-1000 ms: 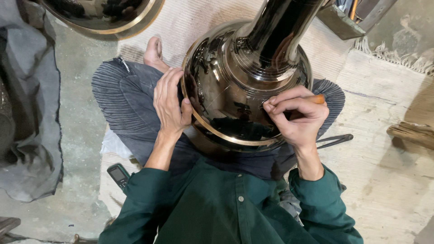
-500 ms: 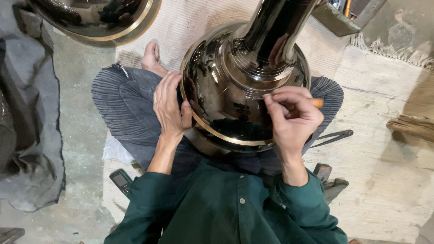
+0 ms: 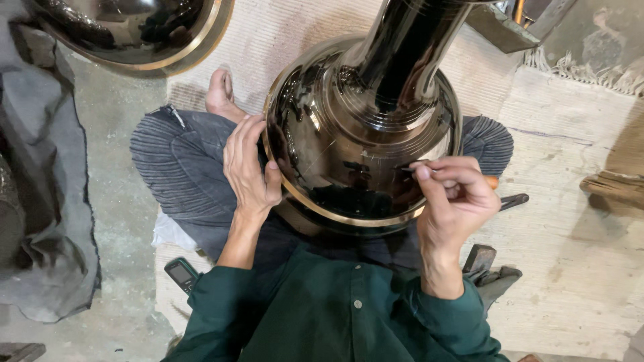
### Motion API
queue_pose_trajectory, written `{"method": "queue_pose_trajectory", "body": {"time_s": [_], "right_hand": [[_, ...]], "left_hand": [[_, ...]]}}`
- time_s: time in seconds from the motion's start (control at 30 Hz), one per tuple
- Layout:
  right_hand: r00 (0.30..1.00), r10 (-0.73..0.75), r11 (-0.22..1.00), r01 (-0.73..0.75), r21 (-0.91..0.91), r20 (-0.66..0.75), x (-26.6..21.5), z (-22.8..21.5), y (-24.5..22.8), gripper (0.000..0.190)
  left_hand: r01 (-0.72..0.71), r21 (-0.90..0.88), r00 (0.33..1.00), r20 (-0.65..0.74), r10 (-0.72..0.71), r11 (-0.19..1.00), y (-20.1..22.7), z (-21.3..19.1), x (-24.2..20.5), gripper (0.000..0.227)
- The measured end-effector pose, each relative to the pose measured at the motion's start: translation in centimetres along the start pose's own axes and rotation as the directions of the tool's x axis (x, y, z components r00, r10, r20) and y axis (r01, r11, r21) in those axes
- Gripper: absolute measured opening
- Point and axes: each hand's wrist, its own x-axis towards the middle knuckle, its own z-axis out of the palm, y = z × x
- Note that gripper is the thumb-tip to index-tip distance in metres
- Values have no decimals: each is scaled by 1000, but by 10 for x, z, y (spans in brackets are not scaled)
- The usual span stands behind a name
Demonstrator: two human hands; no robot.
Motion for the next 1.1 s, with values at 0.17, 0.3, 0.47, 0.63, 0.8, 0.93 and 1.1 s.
{"method": "queue_pose_trajectory", "body": {"time_s": [0.17, 0.3, 0.47, 0.63, 0.8, 0.93, 1.1], "right_hand": [[999, 38, 993, -35, 111, -27, -1, -8, -1, 18], [997, 64, 991, -60, 117, -33, -1, -11, 0, 19], [997, 69, 991, -64, 121, -37, -2, -12, 2, 20], [997, 72, 993, -70, 93, -24, 2, -11, 2, 21], [997, 82, 995, -82, 53, -9, 2, -7, -1, 21], [997, 77, 996, -77, 36, -5, 3, -1, -1, 21], [997, 83, 996, -83, 21, -1, 2, 2, 2, 21]], "left_hand": [[0, 14, 1000, -11, 0, 1000, -2, 6, 2, 56], [5, 22, 1000, 5, -5, 1000, -3, 7, 2, 56], [8, 34, 1000, 20, -9, 999, -3, 7, 3, 57], [10, 35, 1000, 24, -11, 999, -4, 7, 4, 58], [6, 31, 1000, 24, -7, 1000, -4, 6, 6, 58], [6, 23, 1000, 24, -7, 1000, -4, 6, 8, 57], [5, 23, 1000, 27, -6, 1000, -5, 6, 7, 57]]}}
